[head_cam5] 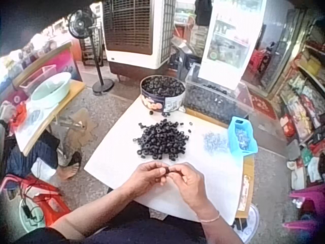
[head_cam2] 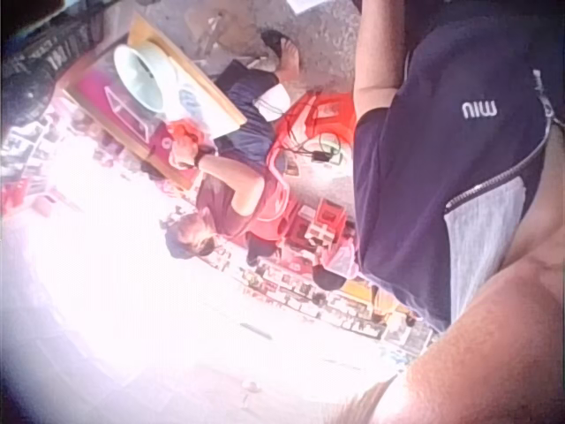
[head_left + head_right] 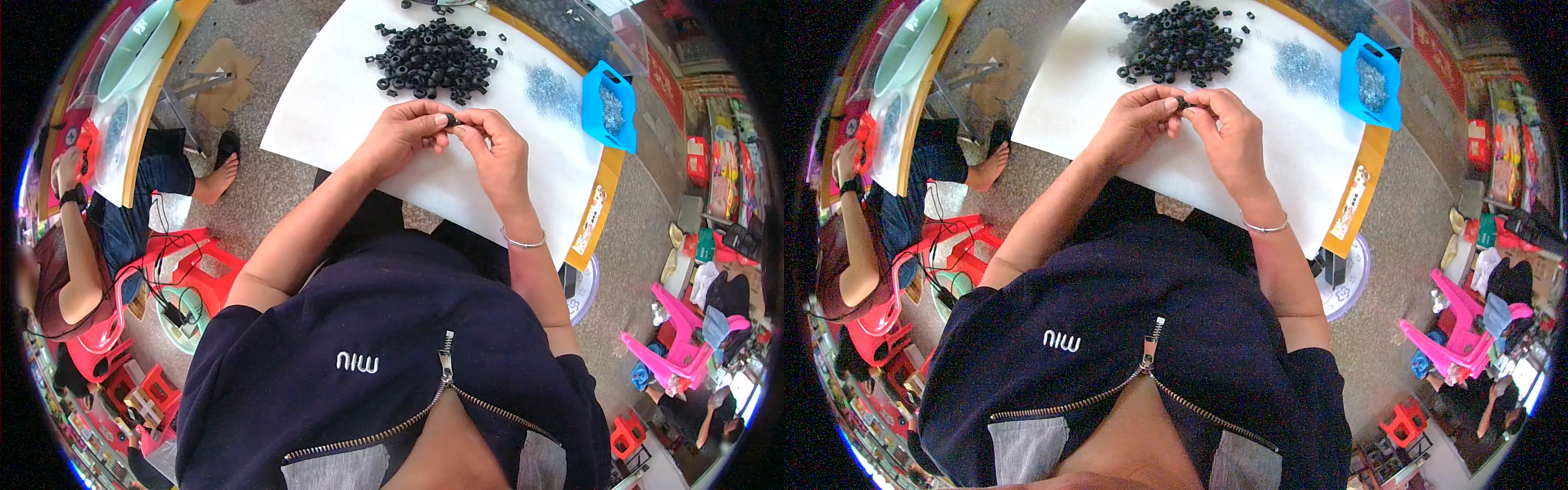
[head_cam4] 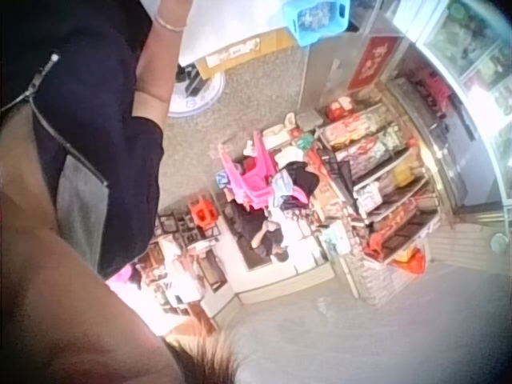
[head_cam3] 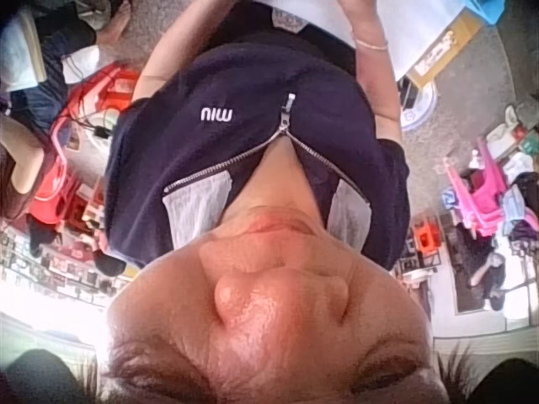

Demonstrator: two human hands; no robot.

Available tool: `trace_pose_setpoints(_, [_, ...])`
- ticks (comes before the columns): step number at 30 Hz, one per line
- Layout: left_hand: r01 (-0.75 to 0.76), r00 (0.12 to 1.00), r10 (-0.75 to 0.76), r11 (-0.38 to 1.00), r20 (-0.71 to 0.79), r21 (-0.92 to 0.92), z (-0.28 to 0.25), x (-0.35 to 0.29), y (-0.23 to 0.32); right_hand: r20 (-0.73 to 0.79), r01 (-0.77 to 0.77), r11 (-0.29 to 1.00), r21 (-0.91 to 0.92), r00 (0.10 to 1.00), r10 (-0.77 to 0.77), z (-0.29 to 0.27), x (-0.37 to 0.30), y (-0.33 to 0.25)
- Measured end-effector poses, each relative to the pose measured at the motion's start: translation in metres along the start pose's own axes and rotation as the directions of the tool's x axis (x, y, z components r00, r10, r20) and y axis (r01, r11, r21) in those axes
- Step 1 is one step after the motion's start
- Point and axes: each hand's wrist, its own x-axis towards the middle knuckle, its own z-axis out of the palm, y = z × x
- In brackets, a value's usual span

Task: Manually assembling small black plastic components by inserting blue pins into them.

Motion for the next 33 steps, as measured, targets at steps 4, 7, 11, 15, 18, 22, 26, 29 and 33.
trace_pose_setpoints(4, [0.009, 1.0, -0.009, 0.999, 0.006, -0.031, -0.002, 0.0017, -0.0006, -0.034, -0.067, 0.994, 0.092, 0.997, 0.07, 0.0036, -0.001, 0.0026])
trace_pose_setpoints(7, [0.016, 1.0, -0.015, 0.999, 0.014, -0.049, -0.0028, 0.0017, 0.0005, -0.027, -0.174, 0.955, 0.24, 0.982, 0.185, 0.0056, -0.001, 0.0033])
trace_pose_setpoints(11, [0.015, 1.0, -0.015, 0.999, 0.017, -0.047, -0.0027, 0.0011, 0.0015, 0.027, -0.224, 0.937, 0.269, 0.974, 0.225, 0.0031, -0.0001, 0.003])
trace_pose_setpoints(15, [0.016, 1.0, -0.015, 0.998, 0.021, -0.066, -0.0042, 0.0013, 0.0008, 0.006, -0.244, 0.923, 0.299, 0.967, 0.254, 0.0035, 0.0001, 0.0022])
trace_pose_setpoints(18, [0.015, 1.0, -0.014, 0.997, 0.022, -0.069, -0.0047, 0.0019, 0.0002, -0.013, -0.235, 0.93, 0.284, 0.969, 0.248, 0.0045, -0.0003, 0.0022])
trace_pose_setpoints(22, [0.014, 1.0, -0.013, 0.998, 0.019, -0.066, -0.0048, 0.002, 0.0005, -0.016, -0.229, 0.937, 0.264, 0.97, 0.242, 0.0048, -0.0004, 0.0038])
trace_pose_setpoints(26, [0.0, 1.0, 0.001, 0.998, 0.017, -0.057, -0.0042, 0.0027, -0.0015, -0.024, -0.238, 0.95, 0.202, 0.969, 0.248, 0.0048, -0.0001, 0.0016])
trace_pose_setpoints(29, [-0.02, 1.0, 0.02, 0.999, 0.018, -0.033, -0.0057, 0.0046, -0.0057, -0.074, -0.082, 0.995, 0.047, 0.994, 0.086, 0.0064, -0.0003, 0.0044])
trace_pose_setpoints(33, [-0.053, 0.999, 0.052, 0.998, 0.012, 0.019, -0.0037, 0.0042, -0.0075, -0.057, -0.087, 0.996, 0.013, 0.995, 0.087, 0.0041, -0.0007, 0.002])
